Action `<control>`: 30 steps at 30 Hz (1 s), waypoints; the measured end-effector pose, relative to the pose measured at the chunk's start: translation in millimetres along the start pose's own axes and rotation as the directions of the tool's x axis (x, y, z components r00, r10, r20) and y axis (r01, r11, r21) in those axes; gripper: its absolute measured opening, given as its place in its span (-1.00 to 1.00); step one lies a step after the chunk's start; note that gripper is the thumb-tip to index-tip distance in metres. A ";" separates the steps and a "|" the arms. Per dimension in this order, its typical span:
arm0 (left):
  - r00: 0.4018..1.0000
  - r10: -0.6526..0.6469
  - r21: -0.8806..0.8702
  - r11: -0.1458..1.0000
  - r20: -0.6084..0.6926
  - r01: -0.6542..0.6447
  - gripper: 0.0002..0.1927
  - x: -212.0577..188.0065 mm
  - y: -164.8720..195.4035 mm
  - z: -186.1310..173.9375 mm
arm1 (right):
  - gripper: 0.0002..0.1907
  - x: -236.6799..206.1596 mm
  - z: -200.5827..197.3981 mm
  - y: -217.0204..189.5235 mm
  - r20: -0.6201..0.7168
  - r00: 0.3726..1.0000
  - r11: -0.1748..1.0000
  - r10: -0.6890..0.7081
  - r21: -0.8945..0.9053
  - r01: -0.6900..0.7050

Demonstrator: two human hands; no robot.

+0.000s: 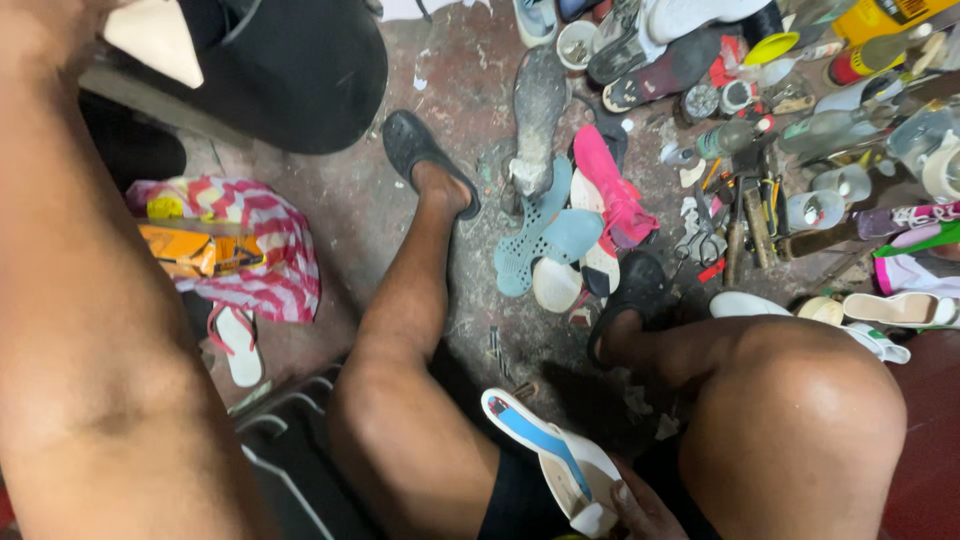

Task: The person trims a light blue plastic sandal sole with scissors, then applies glue to the sole and rubs it with a cloth. The person then picks up a white slip-on shoe, removes its insole, and inspects the interior.

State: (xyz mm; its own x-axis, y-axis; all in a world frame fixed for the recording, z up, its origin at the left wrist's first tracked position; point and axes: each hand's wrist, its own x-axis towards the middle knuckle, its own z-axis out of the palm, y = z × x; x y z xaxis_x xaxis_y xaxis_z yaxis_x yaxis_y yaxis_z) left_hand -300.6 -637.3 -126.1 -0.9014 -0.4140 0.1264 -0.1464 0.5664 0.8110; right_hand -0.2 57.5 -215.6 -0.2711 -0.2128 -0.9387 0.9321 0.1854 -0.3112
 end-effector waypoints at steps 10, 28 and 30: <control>1.000 -0.014 -0.178 0.984 -0.007 0.013 -0.58 -25.4 -40.7 6.6 | -0.19 -6.6 -18.6 21.6 -0.047 0.999 1.000 0.012 -0.016 -0.012; 0.646 -0.718 -0.410 0.524 0.259 0.747 -0.70 -311.9 -29.2 157.2 | -0.14 -176.6 -121.2 -122.3 -0.088 0.526 0.443 -0.846 0.435 0.784; 0.705 -0.669 -0.467 0.559 0.235 0.685 -0.68 -320.1 -9.1 153.9 | -0.19 -179.1 -136.6 -129.8 0.008 0.388 0.345 -0.922 0.474 0.810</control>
State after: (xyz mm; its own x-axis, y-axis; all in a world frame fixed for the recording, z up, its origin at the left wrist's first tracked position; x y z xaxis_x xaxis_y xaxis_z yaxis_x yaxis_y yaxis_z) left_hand -73.4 -400.3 -261.9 -0.6337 -0.5034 -0.5873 -0.5096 -0.2996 0.8066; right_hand -105.5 202.7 -27.3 -0.9624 -0.2608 -0.0764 0.2159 -0.5631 -0.7976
